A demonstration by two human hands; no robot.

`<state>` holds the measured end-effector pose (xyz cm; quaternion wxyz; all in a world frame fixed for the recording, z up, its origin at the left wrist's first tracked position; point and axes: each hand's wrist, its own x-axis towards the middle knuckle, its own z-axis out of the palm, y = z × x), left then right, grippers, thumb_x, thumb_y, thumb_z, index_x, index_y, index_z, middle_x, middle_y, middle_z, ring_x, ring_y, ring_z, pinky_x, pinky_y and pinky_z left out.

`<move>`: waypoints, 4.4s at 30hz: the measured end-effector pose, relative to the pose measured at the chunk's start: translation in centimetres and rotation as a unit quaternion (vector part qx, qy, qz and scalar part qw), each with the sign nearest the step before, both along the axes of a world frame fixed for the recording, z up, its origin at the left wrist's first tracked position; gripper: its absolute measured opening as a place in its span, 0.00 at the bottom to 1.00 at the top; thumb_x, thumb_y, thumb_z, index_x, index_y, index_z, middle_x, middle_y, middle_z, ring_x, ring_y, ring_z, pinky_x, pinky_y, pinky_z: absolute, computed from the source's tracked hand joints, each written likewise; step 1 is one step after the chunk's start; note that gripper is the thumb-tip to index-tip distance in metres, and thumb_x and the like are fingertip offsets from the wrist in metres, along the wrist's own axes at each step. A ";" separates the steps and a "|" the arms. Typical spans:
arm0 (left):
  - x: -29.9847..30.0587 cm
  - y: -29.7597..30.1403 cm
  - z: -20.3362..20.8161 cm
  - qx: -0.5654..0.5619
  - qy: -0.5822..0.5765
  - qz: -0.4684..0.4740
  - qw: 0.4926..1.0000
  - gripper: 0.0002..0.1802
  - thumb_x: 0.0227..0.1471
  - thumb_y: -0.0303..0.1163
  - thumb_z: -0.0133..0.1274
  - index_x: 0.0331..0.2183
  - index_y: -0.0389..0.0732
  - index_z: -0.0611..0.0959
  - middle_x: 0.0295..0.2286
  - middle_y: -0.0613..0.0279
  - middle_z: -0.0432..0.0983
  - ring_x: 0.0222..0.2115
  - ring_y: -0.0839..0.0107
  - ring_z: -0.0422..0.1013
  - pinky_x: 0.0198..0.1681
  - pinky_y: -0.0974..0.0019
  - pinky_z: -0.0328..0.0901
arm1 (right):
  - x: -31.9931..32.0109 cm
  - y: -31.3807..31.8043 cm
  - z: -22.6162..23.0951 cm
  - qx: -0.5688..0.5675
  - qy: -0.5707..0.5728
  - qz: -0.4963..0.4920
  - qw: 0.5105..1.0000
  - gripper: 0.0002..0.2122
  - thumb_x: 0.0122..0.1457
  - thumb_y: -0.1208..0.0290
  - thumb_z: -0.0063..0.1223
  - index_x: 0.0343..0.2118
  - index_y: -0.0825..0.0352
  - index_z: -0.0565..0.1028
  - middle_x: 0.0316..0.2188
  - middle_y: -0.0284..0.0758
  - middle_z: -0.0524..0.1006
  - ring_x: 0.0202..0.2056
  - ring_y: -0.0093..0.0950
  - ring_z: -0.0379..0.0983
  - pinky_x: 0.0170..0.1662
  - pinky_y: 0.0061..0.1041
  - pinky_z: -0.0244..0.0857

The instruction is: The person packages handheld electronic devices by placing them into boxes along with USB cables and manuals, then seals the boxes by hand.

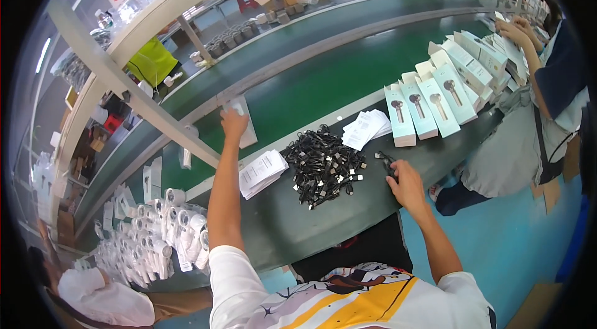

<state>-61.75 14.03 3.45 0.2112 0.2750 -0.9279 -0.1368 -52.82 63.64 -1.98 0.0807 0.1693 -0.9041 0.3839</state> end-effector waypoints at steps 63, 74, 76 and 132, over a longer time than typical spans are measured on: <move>16.9 10.8 2.3 -0.098 -0.030 -0.276 0.956 0.31 0.43 0.37 0.59 0.48 0.32 0.72 0.41 0.48 0.71 0.41 0.53 0.65 0.47 0.57 0.61 | -0.4 -5.8 3.8 -0.468 -0.370 0.153 0.788 0.05 0.58 0.71 0.51 0.33 0.66 0.71 0.23 0.26 0.70 0.25 0.15 0.66 0.29 0.15 0.61; 17.1 11.2 2.4 -0.067 -0.004 -0.267 0.961 0.29 0.43 0.36 0.60 0.45 0.33 0.71 0.42 0.49 0.70 0.44 0.52 0.64 0.48 0.56 0.60 | 0.9 -13.4 6.1 -0.418 -0.385 0.286 0.772 0.07 0.57 0.69 0.53 0.34 0.67 0.73 0.29 0.27 0.73 0.31 0.16 0.69 0.34 0.16 0.64; 17.4 11.4 2.4 -0.052 0.004 -0.255 0.965 0.27 0.43 0.36 0.60 0.44 0.34 0.71 0.41 0.49 0.70 0.44 0.52 0.64 0.47 0.56 0.60 | 1.0 -15.0 6.0 -0.399 -0.387 0.308 0.772 0.06 0.58 0.69 0.51 0.34 0.66 0.73 0.29 0.27 0.73 0.32 0.15 0.68 0.36 0.17 0.64; 16.6 10.6 -0.2 -0.011 -0.126 -0.240 0.962 0.45 0.38 0.35 0.63 0.55 0.34 0.59 0.49 0.42 0.61 0.50 0.46 0.59 0.53 0.55 0.59 | 1.3 -6.6 4.6 -0.401 -0.324 0.237 0.823 0.05 0.56 0.76 0.52 0.34 0.72 0.72 0.28 0.33 0.74 0.29 0.20 0.72 0.34 0.18 0.67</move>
